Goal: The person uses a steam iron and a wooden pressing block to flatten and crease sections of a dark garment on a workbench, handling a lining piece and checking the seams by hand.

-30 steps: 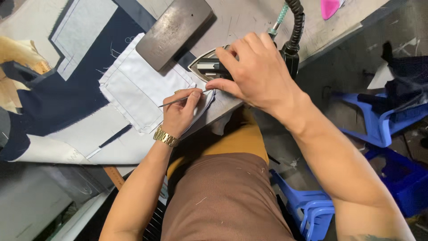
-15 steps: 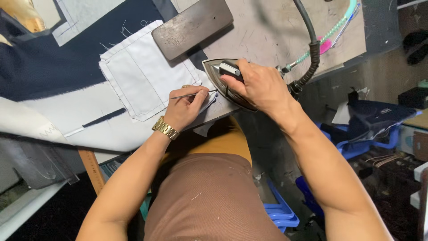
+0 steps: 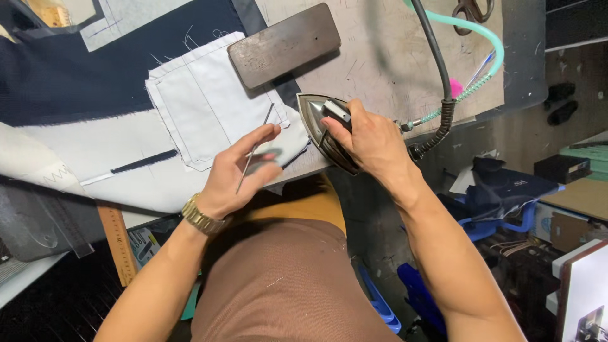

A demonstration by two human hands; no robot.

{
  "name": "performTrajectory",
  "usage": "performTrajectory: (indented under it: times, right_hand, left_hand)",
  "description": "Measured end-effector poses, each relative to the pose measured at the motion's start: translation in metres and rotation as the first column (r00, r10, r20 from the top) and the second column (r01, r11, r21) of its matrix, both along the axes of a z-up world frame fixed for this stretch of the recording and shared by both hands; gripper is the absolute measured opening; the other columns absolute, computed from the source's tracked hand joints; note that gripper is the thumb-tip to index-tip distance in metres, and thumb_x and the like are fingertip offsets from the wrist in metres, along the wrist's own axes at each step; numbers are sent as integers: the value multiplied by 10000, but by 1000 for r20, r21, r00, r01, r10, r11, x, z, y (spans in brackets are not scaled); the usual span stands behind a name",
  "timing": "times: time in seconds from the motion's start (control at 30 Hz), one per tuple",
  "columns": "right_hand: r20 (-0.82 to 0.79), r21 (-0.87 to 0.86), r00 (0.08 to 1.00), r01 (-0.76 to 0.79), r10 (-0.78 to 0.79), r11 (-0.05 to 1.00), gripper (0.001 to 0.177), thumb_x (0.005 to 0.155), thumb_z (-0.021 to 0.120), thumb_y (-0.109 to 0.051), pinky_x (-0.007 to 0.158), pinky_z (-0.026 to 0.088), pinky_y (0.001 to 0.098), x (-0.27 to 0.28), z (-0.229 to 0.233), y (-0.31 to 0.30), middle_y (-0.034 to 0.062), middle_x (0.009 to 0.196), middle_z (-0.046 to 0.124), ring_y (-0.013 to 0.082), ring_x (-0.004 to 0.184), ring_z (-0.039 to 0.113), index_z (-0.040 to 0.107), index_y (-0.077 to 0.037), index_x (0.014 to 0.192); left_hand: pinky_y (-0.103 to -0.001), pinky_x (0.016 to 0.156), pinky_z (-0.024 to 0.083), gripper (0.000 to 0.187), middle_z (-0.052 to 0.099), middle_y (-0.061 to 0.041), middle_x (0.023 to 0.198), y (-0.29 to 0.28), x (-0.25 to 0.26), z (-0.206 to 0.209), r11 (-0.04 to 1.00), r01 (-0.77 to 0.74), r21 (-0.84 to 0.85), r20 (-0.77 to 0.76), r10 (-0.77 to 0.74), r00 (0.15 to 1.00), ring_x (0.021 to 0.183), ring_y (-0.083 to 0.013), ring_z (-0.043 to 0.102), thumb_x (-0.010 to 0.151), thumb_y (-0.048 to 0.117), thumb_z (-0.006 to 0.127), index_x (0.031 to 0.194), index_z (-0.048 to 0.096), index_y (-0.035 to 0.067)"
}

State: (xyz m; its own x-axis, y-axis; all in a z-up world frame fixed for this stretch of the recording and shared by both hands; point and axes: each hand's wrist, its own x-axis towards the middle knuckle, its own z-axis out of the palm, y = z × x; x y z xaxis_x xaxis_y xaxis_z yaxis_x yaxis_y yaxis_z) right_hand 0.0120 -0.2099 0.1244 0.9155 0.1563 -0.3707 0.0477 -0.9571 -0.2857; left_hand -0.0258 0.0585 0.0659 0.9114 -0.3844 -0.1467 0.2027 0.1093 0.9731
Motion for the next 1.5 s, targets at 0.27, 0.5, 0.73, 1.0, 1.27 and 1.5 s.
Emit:
performTrajectory:
  times: [0.27, 0.5, 0.73, 1.0, 1.27, 1.5]
  right_hand:
    - [-88, -21, 992, 92, -94, 996, 575, 1079, 417, -617, 750, 572, 557, 0, -1, 5, 253, 840, 702, 455, 858, 736, 528, -57, 1145]
    - [-119, -41, 981, 147, -151, 988, 585, 1061, 434, -654, 736, 555, 554, -7, -7, 0, 246, 797, 688, 468, 847, 726, 527, -79, 1118]
    - [-108, -1, 979, 172, -171, 985, 580, 1079, 456, -626, 716, 536, 562, -3, -9, -1, 306, 778, 659, 524, 833, 702, 519, -49, 1105]
    - [-143, -24, 967, 209, -210, 978, 549, 1067, 486, -618, 713, 529, 571, -5, -4, -2, 320, 785, 658, 540, 849, 692, 531, -72, 1111]
    - [-160, -57, 966, 194, -201, 979, 557, 1057, 492, -637, 739, 528, 577, -11, -11, -11, 324, 777, 659, 543, 845, 691, 525, -84, 1118]
    - [-159, -30, 970, 180, -183, 983, 530, 1057, 521, -629, 732, 530, 560, -7, -17, -20, 309, 757, 653, 533, 835, 691, 529, -102, 1114]
  left_hand:
    - [-595, 1215, 201, 1562, 47, -308, 1682, 23, -1, 20, 888, 431, -161, -144, -453, 880, 1526, -471, 93, 532, 750, 840, 1615, 13, -13]
    - [-383, 702, 692, 189, 754, -246, 976, 3, -3, -20, 960, -240, -145, -378, 171, 910, 821, -282, 782, 999, -25, 555, 1118, 692, -78]
    - [-339, 487, 529, 401, 673, -103, 696, 0, 21, -17, 952, -57, 301, 34, 49, 998, 551, -200, 627, 999, 22, 478, 1397, 503, 62]
    - [-355, 552, 578, 209, 555, -26, 829, -13, 19, -36, 634, -210, 744, 396, -166, 903, 632, -243, 654, 1011, 148, 566, 1122, 739, 186]
    - [-371, 496, 579, 210, 537, -32, 852, -18, 18, -45, 594, -239, 768, 443, -223, 868, 609, -243, 664, 974, 141, 609, 1119, 757, 175]
    - [-386, 511, 568, 226, 525, -41, 851, -26, 17, -45, 585, -163, 795, 409, -317, 856, 628, -256, 673, 968, 167, 583, 1114, 754, 187]
